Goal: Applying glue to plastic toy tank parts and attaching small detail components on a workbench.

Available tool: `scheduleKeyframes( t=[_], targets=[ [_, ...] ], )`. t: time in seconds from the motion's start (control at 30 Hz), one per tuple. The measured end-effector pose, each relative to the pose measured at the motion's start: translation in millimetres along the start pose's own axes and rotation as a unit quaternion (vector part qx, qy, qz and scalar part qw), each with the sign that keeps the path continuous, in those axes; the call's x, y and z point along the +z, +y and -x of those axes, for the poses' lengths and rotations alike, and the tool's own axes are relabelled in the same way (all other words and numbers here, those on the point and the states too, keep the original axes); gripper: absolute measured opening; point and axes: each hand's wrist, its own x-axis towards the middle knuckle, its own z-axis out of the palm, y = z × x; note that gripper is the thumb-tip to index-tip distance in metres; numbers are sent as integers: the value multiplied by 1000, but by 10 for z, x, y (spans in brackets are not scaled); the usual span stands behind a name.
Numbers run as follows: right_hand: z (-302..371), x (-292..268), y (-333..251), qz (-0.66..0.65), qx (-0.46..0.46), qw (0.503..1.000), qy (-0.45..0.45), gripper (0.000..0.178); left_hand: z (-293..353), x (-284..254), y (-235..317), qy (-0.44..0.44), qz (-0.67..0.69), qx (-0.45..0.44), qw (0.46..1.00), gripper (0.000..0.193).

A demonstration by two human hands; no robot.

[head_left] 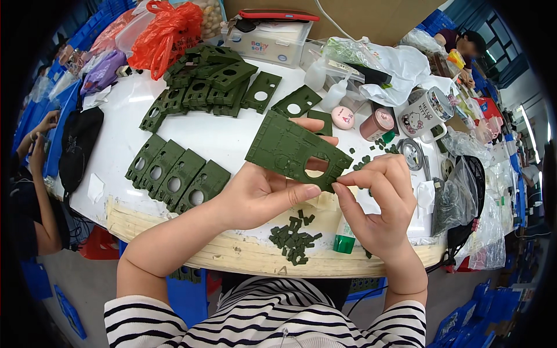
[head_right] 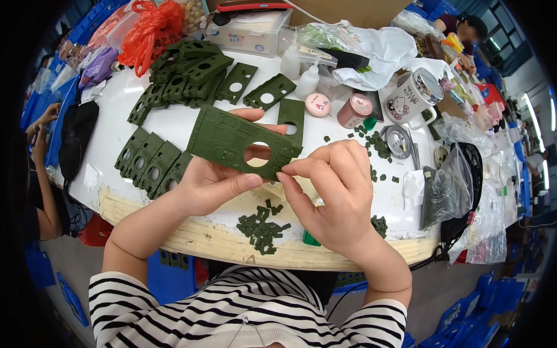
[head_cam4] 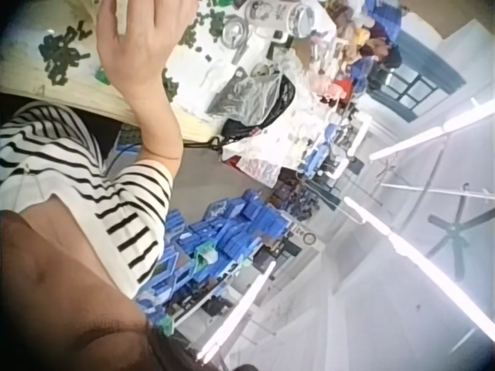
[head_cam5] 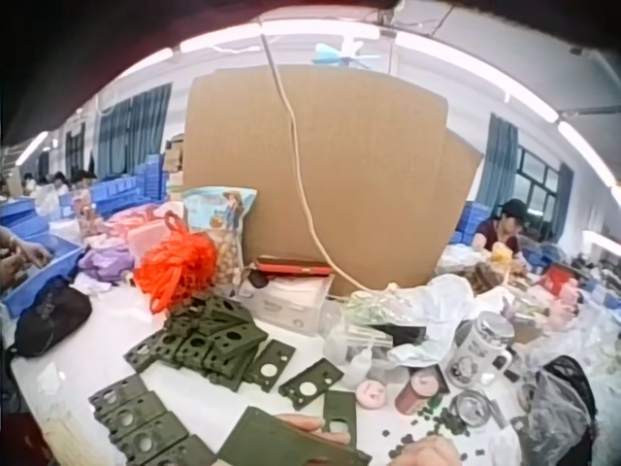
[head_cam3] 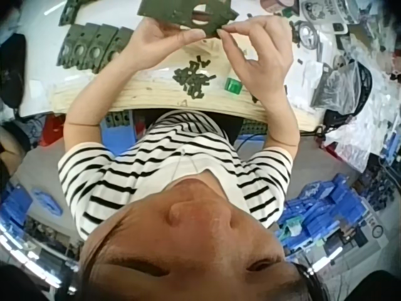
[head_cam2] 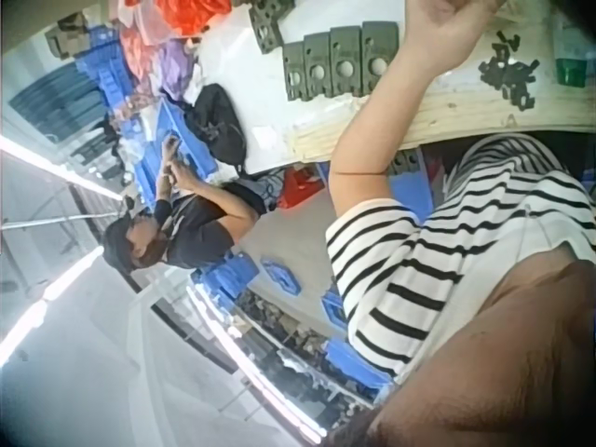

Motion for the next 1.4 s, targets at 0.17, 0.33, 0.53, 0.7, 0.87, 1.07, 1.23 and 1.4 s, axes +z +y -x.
scheduleKeyframes(
  t=[0.17,0.33,0.53,0.7,0.87,1.07,1.23,1.4],
  targets=[
    [-8,14,31,10,-34,999,5,20,9,0,-19,-7,-31,18,999,70],
    [-10,16,24,20,-34,999,3,20,22,3,-48,-10,-53,39,998,66],
    [0,20,21,31,-35,999,5,20,36,21,-97,0,-44,52,998,64],
    [0,22,3,32,-30,999,4,20,48,21,-109,6,-51,56,997,65],
    [6,33,0,41,-31,999,7,20,52,25,-117,6,-49,57,997,66],
    [4,27,3,33,-27,999,2,20,46,28,-107,7,-70,65,995,66],
    [6,-9,4,-5,-2,1000,-5,16,37,22,-63,5,-36,27,999,68],
    [-21,-86,29,-37,-2,999,-3,19,0,19,-19,29,74,-25,997,71]
  ],
)
